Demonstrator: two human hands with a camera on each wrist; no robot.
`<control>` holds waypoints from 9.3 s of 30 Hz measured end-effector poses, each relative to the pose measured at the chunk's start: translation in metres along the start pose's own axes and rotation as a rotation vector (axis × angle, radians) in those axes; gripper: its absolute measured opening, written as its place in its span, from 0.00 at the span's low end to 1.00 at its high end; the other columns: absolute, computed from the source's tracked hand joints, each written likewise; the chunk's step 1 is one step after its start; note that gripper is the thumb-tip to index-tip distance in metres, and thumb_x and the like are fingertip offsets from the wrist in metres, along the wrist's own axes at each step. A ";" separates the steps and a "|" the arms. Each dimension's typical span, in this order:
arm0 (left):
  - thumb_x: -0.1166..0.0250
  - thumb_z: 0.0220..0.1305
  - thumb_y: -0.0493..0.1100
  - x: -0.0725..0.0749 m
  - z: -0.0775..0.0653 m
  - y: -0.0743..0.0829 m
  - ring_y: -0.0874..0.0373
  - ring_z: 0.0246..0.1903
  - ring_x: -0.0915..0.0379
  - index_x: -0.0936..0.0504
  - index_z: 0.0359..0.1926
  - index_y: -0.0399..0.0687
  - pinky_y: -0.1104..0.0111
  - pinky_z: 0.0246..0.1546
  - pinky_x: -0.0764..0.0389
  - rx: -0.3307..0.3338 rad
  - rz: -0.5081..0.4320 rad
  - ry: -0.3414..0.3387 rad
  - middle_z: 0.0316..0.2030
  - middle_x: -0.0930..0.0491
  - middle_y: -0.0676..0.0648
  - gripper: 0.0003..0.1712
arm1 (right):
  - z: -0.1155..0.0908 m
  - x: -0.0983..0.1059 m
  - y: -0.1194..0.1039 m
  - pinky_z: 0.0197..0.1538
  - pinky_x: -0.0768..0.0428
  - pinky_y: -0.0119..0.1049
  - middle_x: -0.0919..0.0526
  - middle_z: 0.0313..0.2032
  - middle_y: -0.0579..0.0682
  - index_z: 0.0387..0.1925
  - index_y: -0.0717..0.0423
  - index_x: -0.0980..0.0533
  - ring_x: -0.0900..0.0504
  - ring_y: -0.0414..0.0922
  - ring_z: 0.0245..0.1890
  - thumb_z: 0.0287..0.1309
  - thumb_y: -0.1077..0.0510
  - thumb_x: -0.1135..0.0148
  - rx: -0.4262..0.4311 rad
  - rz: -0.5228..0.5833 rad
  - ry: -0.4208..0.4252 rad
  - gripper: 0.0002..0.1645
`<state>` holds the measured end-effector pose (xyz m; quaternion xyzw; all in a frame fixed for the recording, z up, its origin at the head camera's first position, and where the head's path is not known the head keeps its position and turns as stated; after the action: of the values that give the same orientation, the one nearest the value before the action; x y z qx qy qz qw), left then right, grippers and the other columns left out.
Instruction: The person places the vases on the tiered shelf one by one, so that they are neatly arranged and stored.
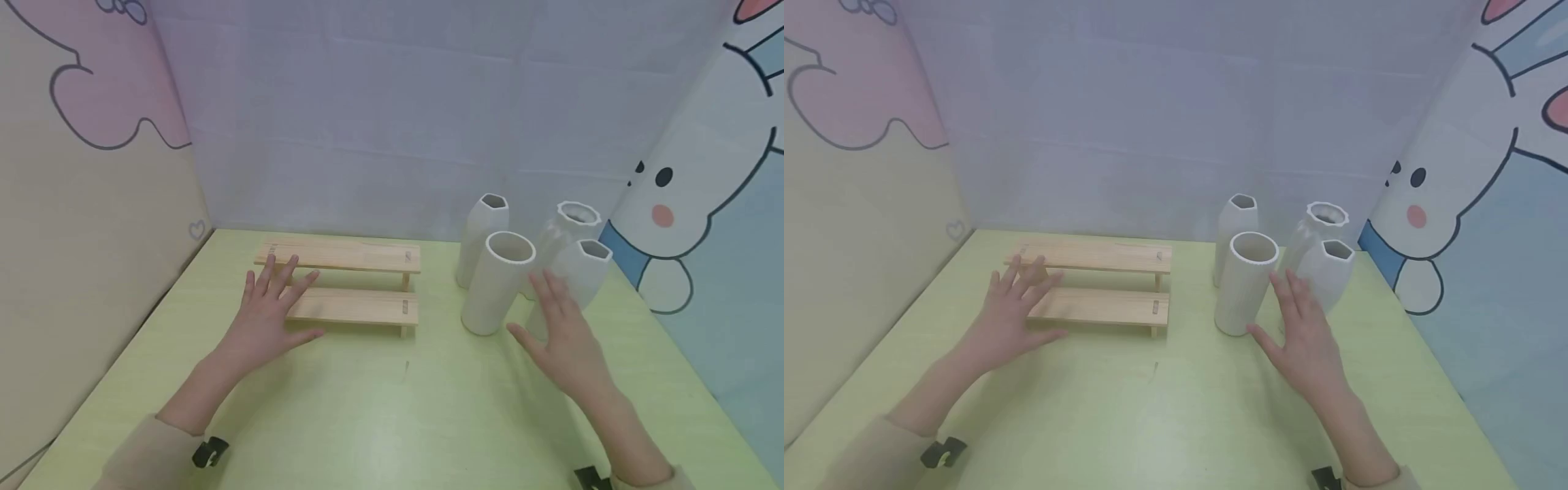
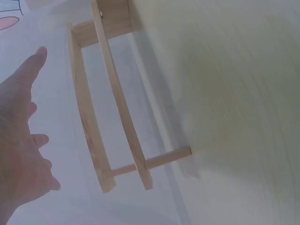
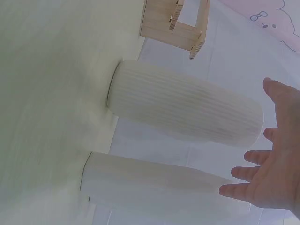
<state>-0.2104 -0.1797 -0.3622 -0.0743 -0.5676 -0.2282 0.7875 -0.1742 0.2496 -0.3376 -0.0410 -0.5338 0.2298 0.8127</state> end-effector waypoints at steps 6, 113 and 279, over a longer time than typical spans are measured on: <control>0.28 0.46 0.62 0.006 0.000 -0.023 0.44 0.73 0.75 0.48 0.73 0.62 0.43 0.68 0.67 -0.048 -0.053 0.084 0.74 0.59 0.46 0.56 | 0.012 0.005 0.002 0.58 0.37 0.66 0.47 0.72 0.56 0.74 0.45 0.53 0.45 0.60 0.69 0.56 0.49 0.35 -0.004 0.066 0.111 0.51; 0.38 0.64 0.45 -0.049 -0.022 -0.150 0.67 0.50 0.26 0.49 0.73 0.50 0.70 0.49 0.23 0.298 -0.996 -0.437 0.61 0.34 0.34 0.42 | 0.112 0.002 -0.064 0.48 0.20 0.39 0.28 0.57 0.50 0.67 0.37 0.37 0.22 0.52 0.52 0.38 0.54 0.21 -0.200 0.796 0.004 0.52; 0.37 0.63 0.46 -0.053 -0.025 -0.154 0.54 0.50 0.24 0.49 0.73 0.55 0.67 0.48 0.22 0.332 -0.999 -0.471 0.62 0.36 0.32 0.42 | 0.129 0.025 -0.091 0.65 0.34 0.44 0.32 0.64 0.46 0.66 0.50 0.37 0.34 0.44 0.64 0.51 0.61 0.30 0.173 0.742 -0.101 0.41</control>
<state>-0.2706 -0.3105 -0.4419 0.2785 -0.7220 -0.4575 0.4380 -0.2502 0.1557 -0.2326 -0.1512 -0.5009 0.5542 0.6474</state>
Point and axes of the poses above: each hand's wrist, its own z-axis towards the middle knuckle, its own x-axis out of the back of the hand, y = z × x, the point moved 4 cm from there along z, towards the middle knuckle
